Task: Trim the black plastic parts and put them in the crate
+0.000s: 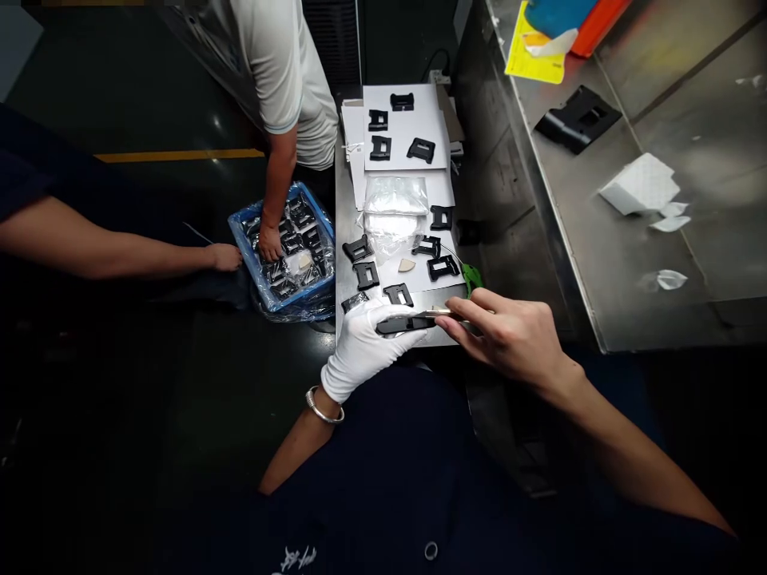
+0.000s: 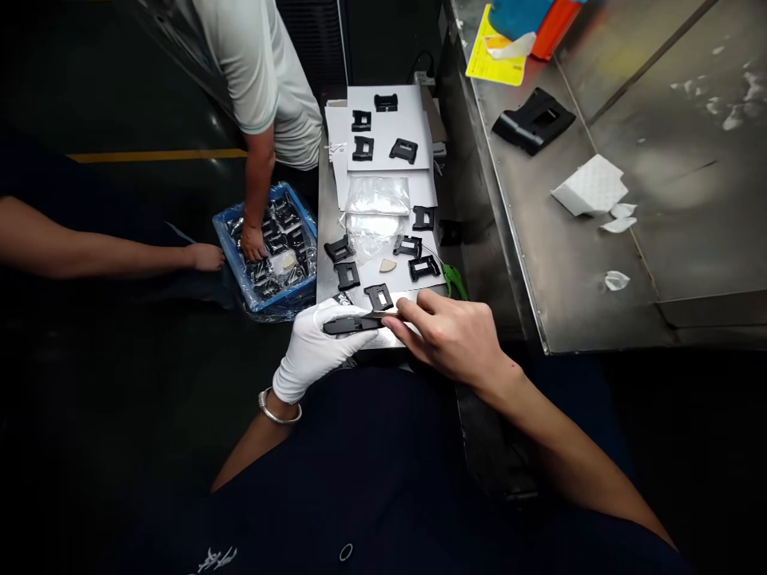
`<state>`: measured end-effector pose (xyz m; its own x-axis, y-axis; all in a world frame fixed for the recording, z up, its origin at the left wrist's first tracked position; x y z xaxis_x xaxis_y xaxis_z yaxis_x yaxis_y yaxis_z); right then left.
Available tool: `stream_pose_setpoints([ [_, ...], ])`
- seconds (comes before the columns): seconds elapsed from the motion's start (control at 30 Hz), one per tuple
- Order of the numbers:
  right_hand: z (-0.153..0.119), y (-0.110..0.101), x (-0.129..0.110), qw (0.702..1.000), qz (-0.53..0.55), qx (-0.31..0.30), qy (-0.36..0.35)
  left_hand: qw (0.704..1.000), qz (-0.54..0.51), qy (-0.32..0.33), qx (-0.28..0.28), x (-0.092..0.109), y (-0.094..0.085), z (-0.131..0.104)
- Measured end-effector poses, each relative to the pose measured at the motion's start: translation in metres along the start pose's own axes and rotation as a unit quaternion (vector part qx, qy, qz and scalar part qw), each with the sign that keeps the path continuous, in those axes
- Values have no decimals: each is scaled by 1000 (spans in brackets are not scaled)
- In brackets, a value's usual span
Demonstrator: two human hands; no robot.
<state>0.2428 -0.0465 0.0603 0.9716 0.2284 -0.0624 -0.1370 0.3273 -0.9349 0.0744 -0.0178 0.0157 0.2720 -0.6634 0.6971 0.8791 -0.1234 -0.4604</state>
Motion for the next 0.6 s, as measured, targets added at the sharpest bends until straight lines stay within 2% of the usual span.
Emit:
stream_pose_setpoints([
  [0.6,4,-6,-13,998,-41,23,-42,1000,1,-6,6,-3,-1,-4],
])
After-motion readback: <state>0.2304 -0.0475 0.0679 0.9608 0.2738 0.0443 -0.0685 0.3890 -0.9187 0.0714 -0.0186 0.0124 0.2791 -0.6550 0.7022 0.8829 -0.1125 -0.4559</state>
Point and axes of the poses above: each hand's wrist, its own z-axis towards the middle knuckle, its own y-axis out of the palm, x = y × z, the point moved 7 cm from there along z, towards the middle knuckle, and after that the axes turned 15 degrees about y, right-handed, at the moved point
